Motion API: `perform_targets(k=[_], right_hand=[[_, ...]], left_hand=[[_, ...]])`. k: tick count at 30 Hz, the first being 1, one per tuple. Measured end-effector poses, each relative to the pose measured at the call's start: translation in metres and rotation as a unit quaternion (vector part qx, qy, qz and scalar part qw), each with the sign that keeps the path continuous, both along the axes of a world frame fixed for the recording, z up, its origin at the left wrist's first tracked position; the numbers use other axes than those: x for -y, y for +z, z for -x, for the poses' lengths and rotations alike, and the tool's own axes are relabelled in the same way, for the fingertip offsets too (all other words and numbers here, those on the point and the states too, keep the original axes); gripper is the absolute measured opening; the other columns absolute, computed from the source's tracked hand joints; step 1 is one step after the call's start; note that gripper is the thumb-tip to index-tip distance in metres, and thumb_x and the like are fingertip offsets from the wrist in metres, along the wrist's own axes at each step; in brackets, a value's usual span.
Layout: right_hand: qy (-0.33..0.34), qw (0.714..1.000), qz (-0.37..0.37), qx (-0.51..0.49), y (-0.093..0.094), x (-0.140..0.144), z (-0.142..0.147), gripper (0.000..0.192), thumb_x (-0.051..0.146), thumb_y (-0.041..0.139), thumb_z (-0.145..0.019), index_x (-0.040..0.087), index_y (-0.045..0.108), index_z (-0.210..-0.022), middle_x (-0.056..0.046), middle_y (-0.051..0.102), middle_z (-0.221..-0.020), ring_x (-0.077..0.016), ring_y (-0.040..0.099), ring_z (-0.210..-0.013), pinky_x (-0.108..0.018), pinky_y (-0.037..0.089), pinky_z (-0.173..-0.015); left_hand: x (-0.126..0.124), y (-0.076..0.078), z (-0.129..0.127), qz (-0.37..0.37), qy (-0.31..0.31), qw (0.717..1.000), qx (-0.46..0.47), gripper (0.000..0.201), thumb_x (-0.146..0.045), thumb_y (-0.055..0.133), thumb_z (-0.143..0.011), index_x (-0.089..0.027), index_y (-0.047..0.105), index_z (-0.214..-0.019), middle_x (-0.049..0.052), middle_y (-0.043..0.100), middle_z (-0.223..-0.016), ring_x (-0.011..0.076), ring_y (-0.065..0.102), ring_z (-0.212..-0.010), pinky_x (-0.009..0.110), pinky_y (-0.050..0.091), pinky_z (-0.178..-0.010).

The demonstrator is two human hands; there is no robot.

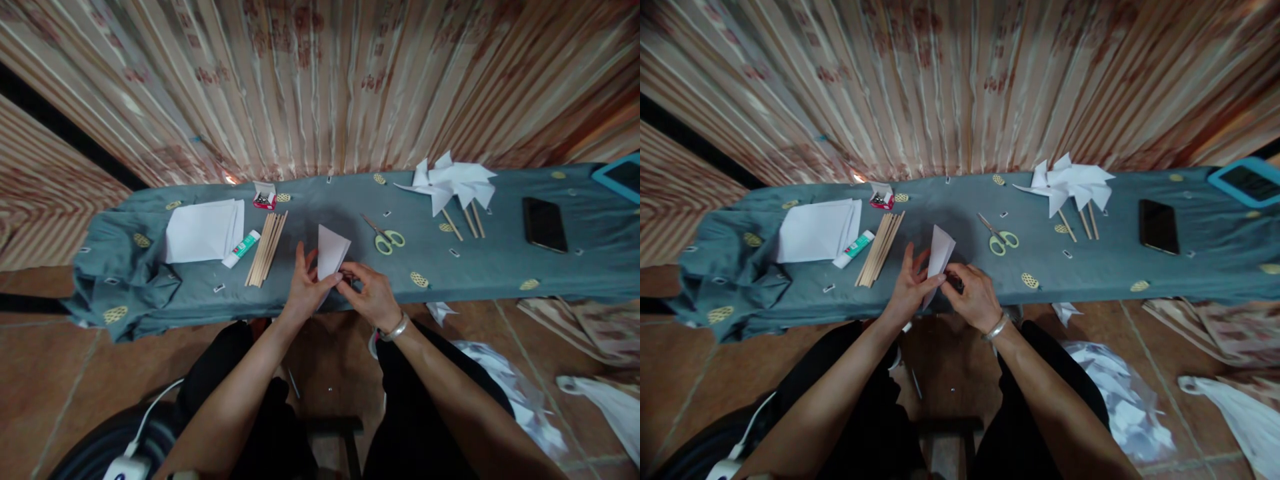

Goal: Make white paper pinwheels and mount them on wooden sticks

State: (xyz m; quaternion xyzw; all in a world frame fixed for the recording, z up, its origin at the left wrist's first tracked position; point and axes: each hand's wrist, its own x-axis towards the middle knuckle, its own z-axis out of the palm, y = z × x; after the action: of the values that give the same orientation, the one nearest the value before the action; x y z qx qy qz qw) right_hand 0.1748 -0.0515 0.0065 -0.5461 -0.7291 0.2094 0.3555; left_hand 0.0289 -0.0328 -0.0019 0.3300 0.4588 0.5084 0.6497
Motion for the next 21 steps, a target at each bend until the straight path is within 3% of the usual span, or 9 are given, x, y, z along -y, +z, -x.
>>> perform_targets(k=[7, 9, 11, 13, 16, 18, 21], right_hand=[[-0.010, 1.000, 0.012, -0.024, -0.003, -0.001, 0.000, 0.020, 0.032, 0.060, -0.086, 0.021, 0.064, -0.103, -0.004, 0.072, -0.087, -0.0185, 0.067, -0.077, -0.033, 0.054, -0.077], [-0.035, 0.998, 0.008, -0.042, -0.005, -0.002, -0.002, 0.033, 0.034, 0.062, -0.085, 0.021, 0.059, -0.115, -0.006, 0.073, -0.099, -0.0197, 0.069, -0.081, -0.035, 0.055, -0.081], [-0.063, 0.997, -0.021, -0.032, -0.008, -0.003, -0.005, 0.053, 0.034, 0.062, -0.084, 0.018, 0.048, -0.133, -0.013, 0.067, -0.120, -0.0239, 0.068, -0.098, -0.041, 0.054, -0.089], [-0.075, 0.995, -0.065, 0.026, -0.008, -0.003, -0.009, 0.062, 0.030, 0.058, -0.086, 0.016, 0.037, -0.143, -0.018, 0.052, -0.141, -0.0293, 0.055, -0.125, -0.047, 0.048, -0.099], [-0.050, 0.979, -0.110, 0.163, -0.007, 0.000, -0.012, 0.053, 0.016, 0.049, -0.087, 0.018, 0.043, -0.140, -0.018, 0.036, -0.153, -0.0317, 0.029, -0.144, -0.054, 0.035, -0.109], [-0.016, 0.963, -0.125, 0.239, -0.007, 0.003, -0.010, 0.051, 0.009, 0.048, -0.084, 0.017, 0.049, -0.134, -0.018, 0.038, -0.152, -0.0321, 0.026, -0.146, -0.055, 0.029, -0.111], [0.024, 0.945, -0.154, 0.289, -0.010, 0.006, -0.003, 0.046, 0.008, 0.051, -0.085, 0.017, 0.053, -0.129, -0.017, 0.047, -0.147, -0.0313, 0.033, -0.142, -0.055, 0.026, -0.112]], left_hand=[[0.000, 0.004, 0.002, 0.012, 0.017, 1.000, -0.001, 0.116, -0.020, 0.081, -0.065, -0.028, 0.007, -0.153, 0.016, 0.036, -0.153, 0.0255, 0.060, -0.117, 0.041, 0.047, -0.101], [-0.001, 0.003, 0.003, 0.019, 0.030, 0.999, 0.002, 0.108, -0.022, 0.076, -0.070, -0.025, 0.009, -0.153, 0.016, 0.043, -0.149, 0.0249, 0.058, -0.121, 0.040, 0.045, -0.103], [-0.002, 0.001, 0.003, 0.028, 0.044, 0.999, 0.011, 0.098, -0.024, 0.071, -0.074, -0.024, 0.013, -0.153, 0.013, 0.052, -0.142, 0.0244, 0.058, -0.121, 0.040, 0.044, -0.104], [-0.003, -0.001, 0.004, 0.037, 0.061, 0.997, 0.029, 0.088, -0.025, 0.066, -0.075, -0.024, 0.021, -0.151, 0.010, 0.060, -0.132, 0.0248, 0.061, -0.117, 0.040, 0.045, -0.102], [-0.005, -0.001, 0.004, 0.016, 0.074, 0.995, 0.071, 0.074, -0.021, 0.059, -0.072, -0.023, 0.037, -0.143, 0.006, 0.067, -0.118, 0.0243, 0.063, -0.112, 0.039, 0.047, -0.099], [-0.005, -0.001, 0.003, -0.001, 0.074, 0.992, 0.100, 0.065, -0.019, 0.056, -0.069, -0.021, 0.048, -0.133, 0.005, 0.069, -0.113, 0.0237, 0.062, -0.112, 0.037, 0.046, -0.100], [-0.003, -0.002, 0.003, 0.015, 0.071, 0.990, 0.120, 0.054, -0.022, 0.058, -0.067, -0.016, 0.056, -0.121, 0.006, 0.070, -0.110, 0.0253, 0.062, -0.112, 0.038, 0.046, -0.101]])
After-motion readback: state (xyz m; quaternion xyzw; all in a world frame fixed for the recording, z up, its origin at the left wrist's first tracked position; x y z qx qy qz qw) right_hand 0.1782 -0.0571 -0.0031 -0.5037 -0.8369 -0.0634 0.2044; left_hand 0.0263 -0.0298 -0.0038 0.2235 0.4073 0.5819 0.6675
